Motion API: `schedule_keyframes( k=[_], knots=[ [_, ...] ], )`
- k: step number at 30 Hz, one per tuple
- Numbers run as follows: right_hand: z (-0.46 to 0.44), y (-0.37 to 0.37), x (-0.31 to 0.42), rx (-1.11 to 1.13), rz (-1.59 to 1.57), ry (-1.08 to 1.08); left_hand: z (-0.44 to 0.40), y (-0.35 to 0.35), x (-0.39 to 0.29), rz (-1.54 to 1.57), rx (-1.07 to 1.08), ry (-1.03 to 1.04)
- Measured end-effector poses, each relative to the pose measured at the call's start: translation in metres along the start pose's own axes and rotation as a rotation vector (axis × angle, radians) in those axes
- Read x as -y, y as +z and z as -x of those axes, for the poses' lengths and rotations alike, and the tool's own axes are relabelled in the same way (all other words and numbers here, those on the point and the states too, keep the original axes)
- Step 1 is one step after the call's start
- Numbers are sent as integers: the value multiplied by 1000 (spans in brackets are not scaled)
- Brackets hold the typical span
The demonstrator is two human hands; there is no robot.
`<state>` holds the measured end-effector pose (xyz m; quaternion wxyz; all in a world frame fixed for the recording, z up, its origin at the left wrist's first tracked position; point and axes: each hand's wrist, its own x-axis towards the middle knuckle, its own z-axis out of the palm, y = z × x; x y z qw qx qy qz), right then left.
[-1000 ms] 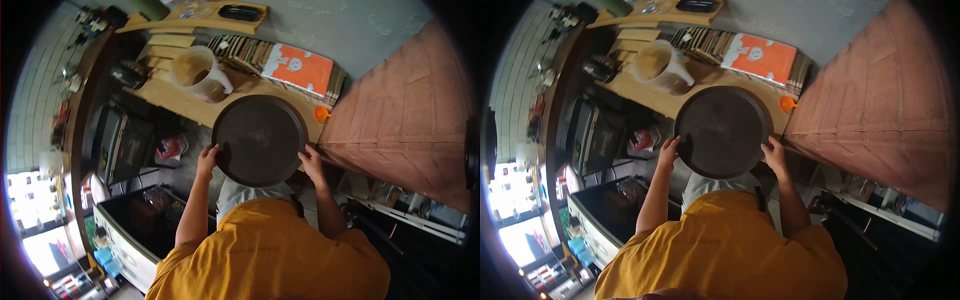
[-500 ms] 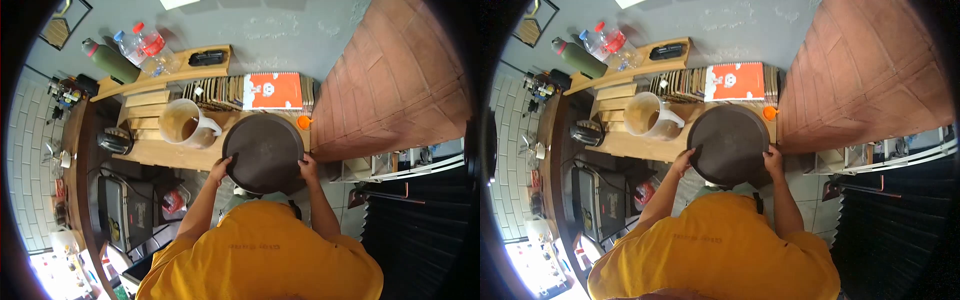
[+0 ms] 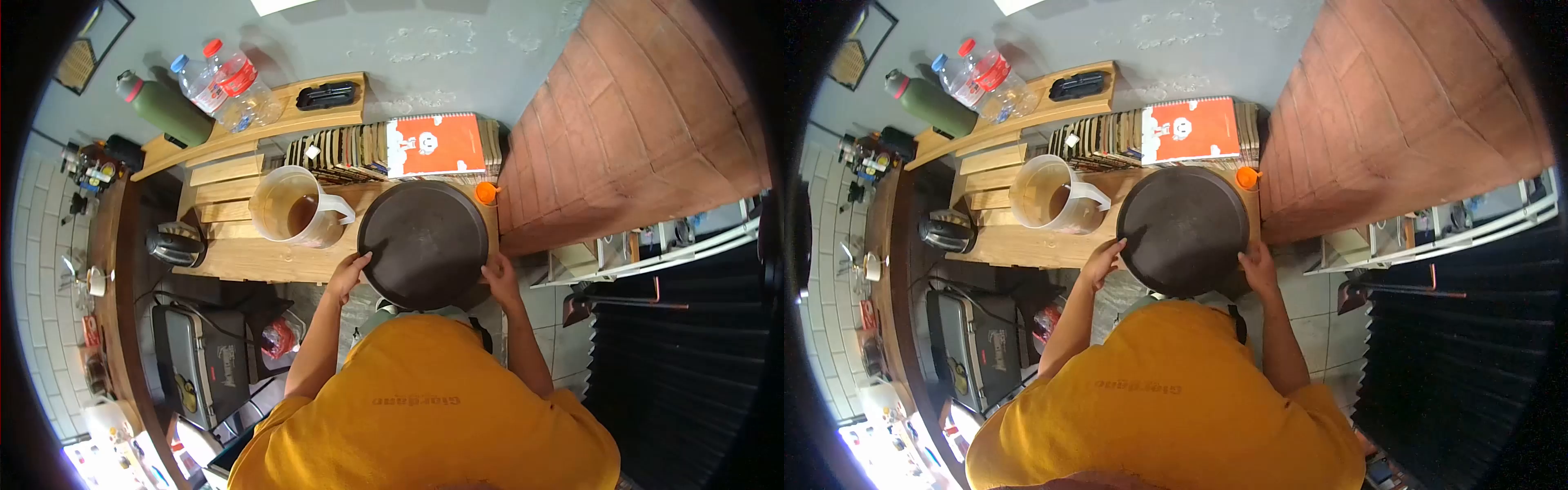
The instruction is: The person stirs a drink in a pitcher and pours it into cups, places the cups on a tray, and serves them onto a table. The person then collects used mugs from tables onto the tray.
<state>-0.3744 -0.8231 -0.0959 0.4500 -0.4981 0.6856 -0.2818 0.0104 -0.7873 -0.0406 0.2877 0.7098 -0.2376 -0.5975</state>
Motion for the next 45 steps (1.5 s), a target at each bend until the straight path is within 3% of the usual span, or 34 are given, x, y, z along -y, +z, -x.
schedule_keyframes(
  k=[2,6,8,12,14,18,20,21,23,27,33,34,35,37,38,45],
  knots=[
    [21,-20,7,320,-185,74,15,-6,-8,27,-46,71],
    [64,-46,47,605,-219,72,38,-25,-10,197,-170,254],
    [82,-46,62,782,-499,46,69,-29,-21,284,-279,346],
    [83,-37,58,1186,-465,82,110,-42,-5,479,-520,431],
    [81,-36,76,1276,-347,346,142,-43,8,552,-657,418],
    [64,-24,85,1496,-107,265,211,-38,53,638,-854,394],
    [59,-17,91,1475,96,-13,245,-35,82,723,-959,389],
    [58,-14,88,1515,132,-38,261,-35,98,784,-1014,386],
    [57,-11,65,1175,271,-401,288,-36,132,863,-1127,390],
    [58,29,45,1067,151,-601,334,-35,193,1101,-1281,451],
    [158,135,82,1386,390,-649,409,-54,280,1208,-1409,425],
    [165,155,67,1500,343,-511,426,-60,296,1205,-1445,430],
    [179,173,57,1530,368,-521,443,-65,311,1204,-1481,432],
    [207,201,46,1775,233,-20,478,-73,341,1215,-1548,421],
    [220,216,70,1963,558,37,495,-76,353,1200,-1591,453],
    [310,293,106,2068,996,-309,576,-86,408,1233,-1785,452]
  ],
)
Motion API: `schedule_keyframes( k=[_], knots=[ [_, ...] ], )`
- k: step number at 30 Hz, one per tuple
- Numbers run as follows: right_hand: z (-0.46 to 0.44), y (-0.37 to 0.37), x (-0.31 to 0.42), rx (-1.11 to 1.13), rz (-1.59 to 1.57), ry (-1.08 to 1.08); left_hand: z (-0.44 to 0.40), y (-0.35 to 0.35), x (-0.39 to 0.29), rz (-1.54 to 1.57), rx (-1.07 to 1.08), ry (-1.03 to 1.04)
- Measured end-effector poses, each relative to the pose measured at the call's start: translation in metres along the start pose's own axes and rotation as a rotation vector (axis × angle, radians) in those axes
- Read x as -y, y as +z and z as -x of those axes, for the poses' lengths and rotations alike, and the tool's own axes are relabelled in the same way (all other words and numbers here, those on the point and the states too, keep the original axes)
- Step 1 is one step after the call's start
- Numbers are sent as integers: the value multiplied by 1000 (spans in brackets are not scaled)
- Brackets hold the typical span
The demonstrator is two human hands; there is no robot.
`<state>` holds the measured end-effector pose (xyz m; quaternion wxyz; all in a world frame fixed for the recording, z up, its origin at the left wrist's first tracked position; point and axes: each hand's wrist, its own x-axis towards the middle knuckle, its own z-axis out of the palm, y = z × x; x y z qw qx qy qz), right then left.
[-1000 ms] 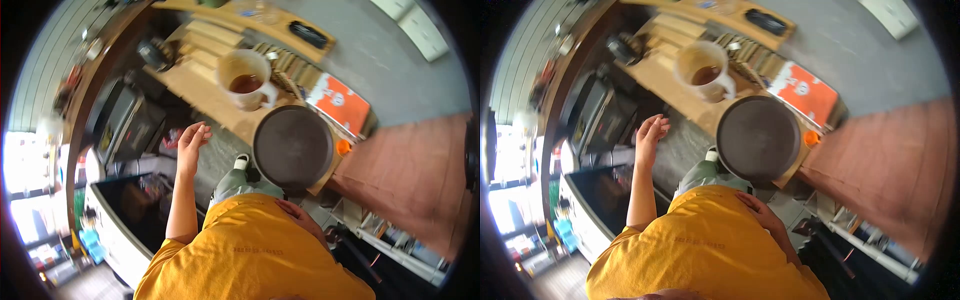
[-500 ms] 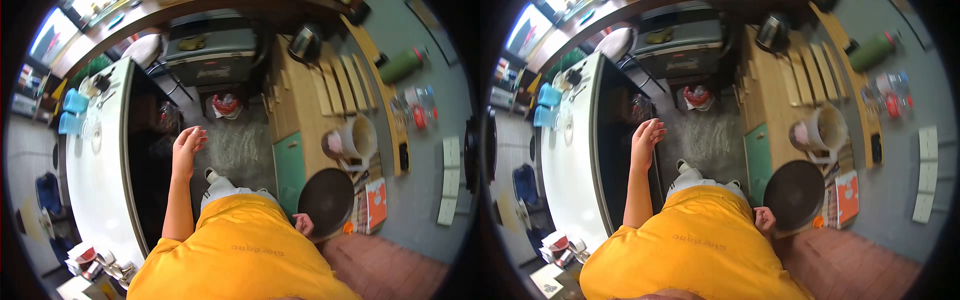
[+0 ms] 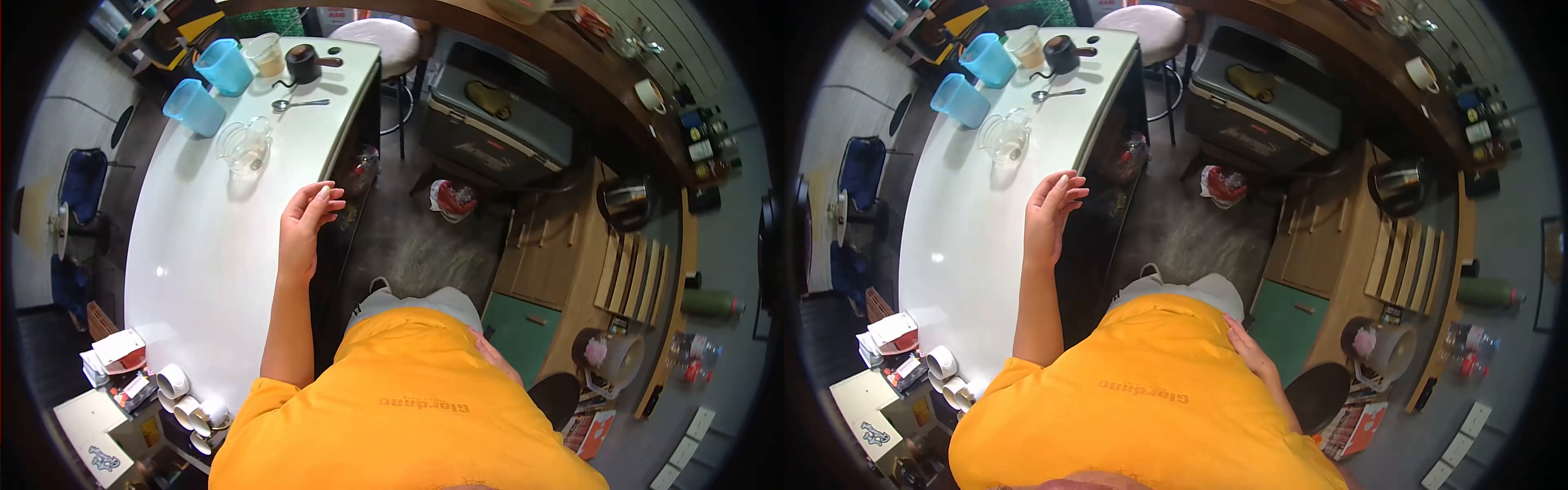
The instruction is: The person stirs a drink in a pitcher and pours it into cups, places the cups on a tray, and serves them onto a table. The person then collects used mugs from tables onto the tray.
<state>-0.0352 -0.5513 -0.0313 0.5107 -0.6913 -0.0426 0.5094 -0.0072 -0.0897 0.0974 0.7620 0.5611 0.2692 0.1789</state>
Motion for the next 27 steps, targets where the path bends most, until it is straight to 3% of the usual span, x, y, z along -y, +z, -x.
schedule_keyframes(
  k=[2,6,9,14,15,18,20,22,27],
  knots=[
    [-23,-7,33,16,107,127,-9,-11,-1,22,-47,8],
    [-97,-41,36,81,280,132,-19,-23,-1,86,-197,-6],
    [-148,-58,75,-13,321,145,-26,-29,-4,111,-336,39],
    [-233,-117,159,-175,740,-79,-40,-27,-12,120,-590,137],
    [-249,-123,176,-212,608,-170,-41,-23,-13,131,-655,157],
    [-281,-127,265,-133,566,-61,-46,-3,-18,166,-787,213],
    [-300,-123,310,-103,555,-104,-47,11,-18,180,-835,188],
    [-326,-124,341,-81,743,-533,-47,24,-18,185,-907,205],
    [-363,-92,398,126,772,-603,-27,52,-10,250,-1084,223]
  ],
)
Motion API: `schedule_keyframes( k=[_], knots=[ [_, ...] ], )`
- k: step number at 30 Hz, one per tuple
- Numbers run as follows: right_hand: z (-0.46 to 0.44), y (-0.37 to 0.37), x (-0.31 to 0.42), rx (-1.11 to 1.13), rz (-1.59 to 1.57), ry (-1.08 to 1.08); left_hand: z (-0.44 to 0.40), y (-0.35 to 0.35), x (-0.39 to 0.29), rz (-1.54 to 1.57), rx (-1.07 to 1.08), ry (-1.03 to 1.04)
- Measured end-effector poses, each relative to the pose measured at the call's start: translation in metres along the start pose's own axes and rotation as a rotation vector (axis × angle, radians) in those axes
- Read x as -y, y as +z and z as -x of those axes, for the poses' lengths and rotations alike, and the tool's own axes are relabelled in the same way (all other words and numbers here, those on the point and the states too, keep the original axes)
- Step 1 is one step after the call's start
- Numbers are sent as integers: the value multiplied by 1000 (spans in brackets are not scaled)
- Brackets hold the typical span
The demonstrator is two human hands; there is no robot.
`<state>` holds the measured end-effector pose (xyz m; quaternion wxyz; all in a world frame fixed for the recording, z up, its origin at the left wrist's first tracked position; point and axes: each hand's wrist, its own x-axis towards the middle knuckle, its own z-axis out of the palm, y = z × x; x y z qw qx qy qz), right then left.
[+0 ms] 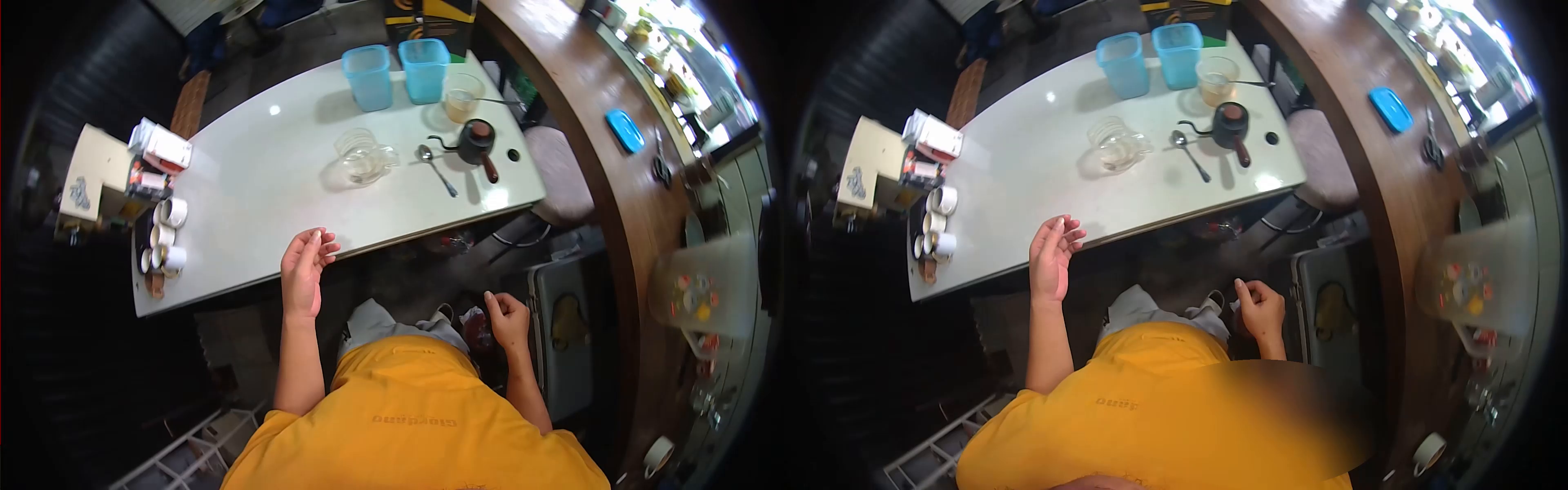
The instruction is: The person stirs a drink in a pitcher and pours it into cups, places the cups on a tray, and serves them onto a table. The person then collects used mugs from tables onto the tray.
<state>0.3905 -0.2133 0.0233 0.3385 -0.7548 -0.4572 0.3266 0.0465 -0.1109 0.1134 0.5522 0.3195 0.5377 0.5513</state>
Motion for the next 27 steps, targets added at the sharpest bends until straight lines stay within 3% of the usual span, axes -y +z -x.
schedule_keyframes(
  k=[6,9,10,18,21,27],
  knots=[
    [-40,42,44,195,-356,-232,34,-38,-2,13,-217,34],
    [-50,62,67,309,-363,-275,41,-57,-7,21,-314,62],
    [-50,64,79,437,-374,-184,42,-63,-10,20,-315,70],
    [-41,151,143,616,-436,-276,22,-158,-10,97,-380,59],
    [-27,193,174,607,-495,-188,-4,-212,-15,131,-396,39],
    [11,272,251,609,-310,-80,-57,-327,-42,98,-459,63]
  ],
)
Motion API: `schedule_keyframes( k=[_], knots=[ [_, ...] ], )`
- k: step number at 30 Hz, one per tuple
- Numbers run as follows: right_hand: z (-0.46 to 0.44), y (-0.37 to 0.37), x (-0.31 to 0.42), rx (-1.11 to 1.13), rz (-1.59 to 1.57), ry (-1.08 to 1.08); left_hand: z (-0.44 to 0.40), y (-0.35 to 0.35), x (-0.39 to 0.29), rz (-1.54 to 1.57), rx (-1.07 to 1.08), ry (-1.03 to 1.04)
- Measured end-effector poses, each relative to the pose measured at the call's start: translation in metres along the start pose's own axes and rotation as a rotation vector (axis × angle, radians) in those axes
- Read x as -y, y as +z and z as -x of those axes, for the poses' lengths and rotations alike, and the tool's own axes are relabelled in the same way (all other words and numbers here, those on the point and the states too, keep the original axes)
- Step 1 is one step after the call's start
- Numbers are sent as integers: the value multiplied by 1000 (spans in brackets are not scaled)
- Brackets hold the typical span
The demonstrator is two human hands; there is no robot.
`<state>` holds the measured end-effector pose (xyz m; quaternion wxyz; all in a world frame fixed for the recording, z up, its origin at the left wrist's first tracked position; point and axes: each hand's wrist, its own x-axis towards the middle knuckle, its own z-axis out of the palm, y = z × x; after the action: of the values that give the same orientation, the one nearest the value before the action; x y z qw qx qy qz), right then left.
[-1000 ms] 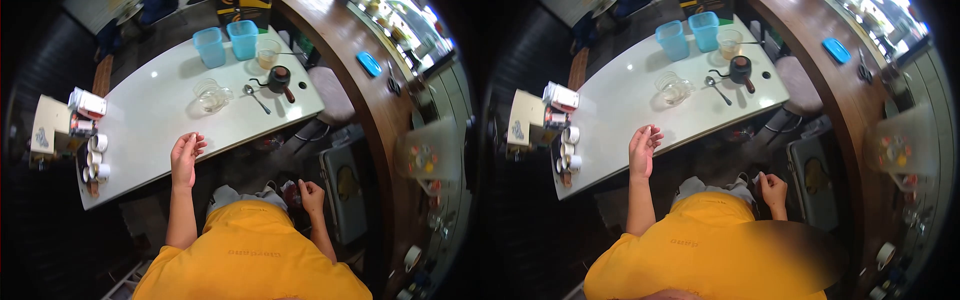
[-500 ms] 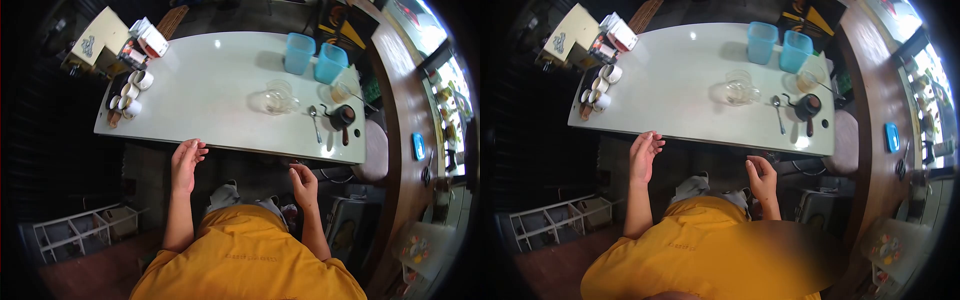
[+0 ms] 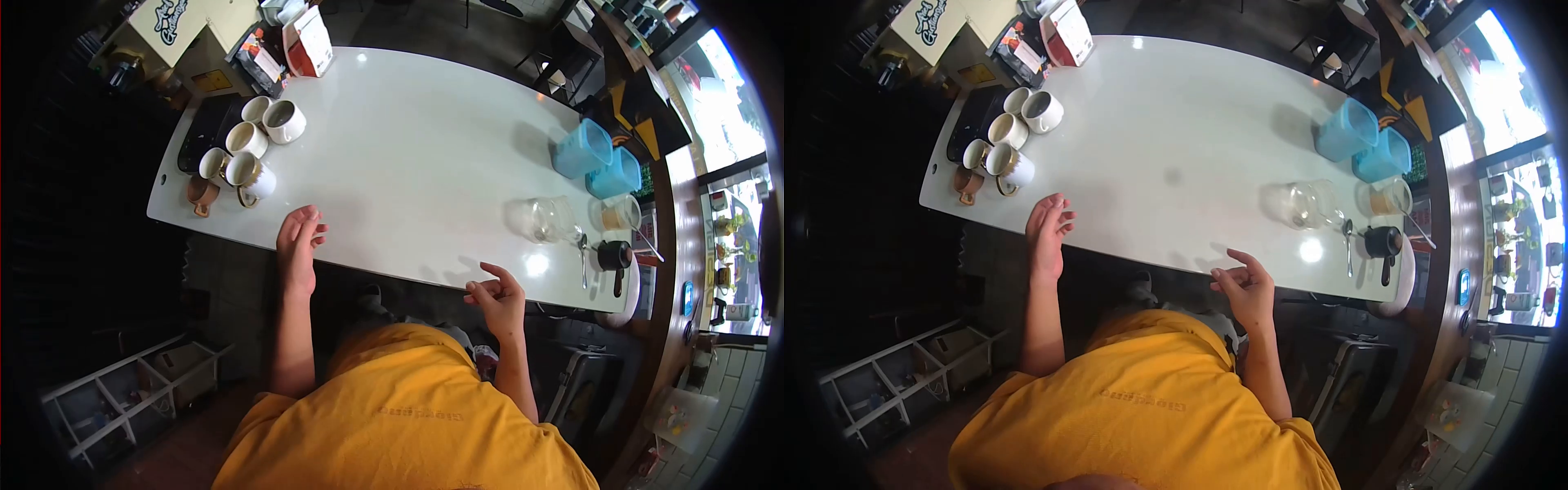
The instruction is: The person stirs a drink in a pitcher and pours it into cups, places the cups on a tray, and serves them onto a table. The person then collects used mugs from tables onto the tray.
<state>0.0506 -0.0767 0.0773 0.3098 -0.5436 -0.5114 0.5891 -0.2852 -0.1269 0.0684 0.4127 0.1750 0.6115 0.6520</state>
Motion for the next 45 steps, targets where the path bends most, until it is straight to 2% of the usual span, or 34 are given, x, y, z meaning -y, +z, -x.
schedule_keyframes(
  k=[2,4,8,14,18,21,22,24,25,28,29,30,32,38,40,45],
  knots=[
    [-10,27,7,14,65,36,-24,-25,-8,-27,-108,27],
    [-23,49,1,8,51,-88,-44,-44,-12,-42,-95,2],
    [-33,76,11,-6,130,-155,-71,-46,-18,-83,39,-75],
    [-32,68,13,29,239,-182,-96,-25,-21,-46,41,-48],
    [-43,54,7,-6,131,-203,-88,-23,-24,-33,-22,-22],
    [-55,50,8,-18,90,-228,-89,-47,6,-98,-201,226],
    [-60,50,10,-18,82,-235,-84,-53,7,-104,-205,241],
    [-70,50,14,1,75,-260,-77,-58,3,-248,-589,399],
    [-73,50,15,18,84,-264,-72,-63,-4,-376,-649,305],
    [-78,50,23,57,115,-286,-91,-92,22,-556,-630,238],
    [-80,50,26,72,140,-298,-99,-99,20,-496,-474,212],
    [-81,48,26,74,135,-303,-101,-101,25,-498,-477,219],
    [-82,45,24,86,149,-318,-101,-94,24,-305,-443,152],
    [-77,27,16,60,121,-306,-120,-99,8,-268,-369,56],
    [-76,22,12,53,121,-302,-123,-100,8,-254,-392,58],
    [-72,15,14,37,136,-280,-123,-92,14,-234,-427,212]
  ],
)
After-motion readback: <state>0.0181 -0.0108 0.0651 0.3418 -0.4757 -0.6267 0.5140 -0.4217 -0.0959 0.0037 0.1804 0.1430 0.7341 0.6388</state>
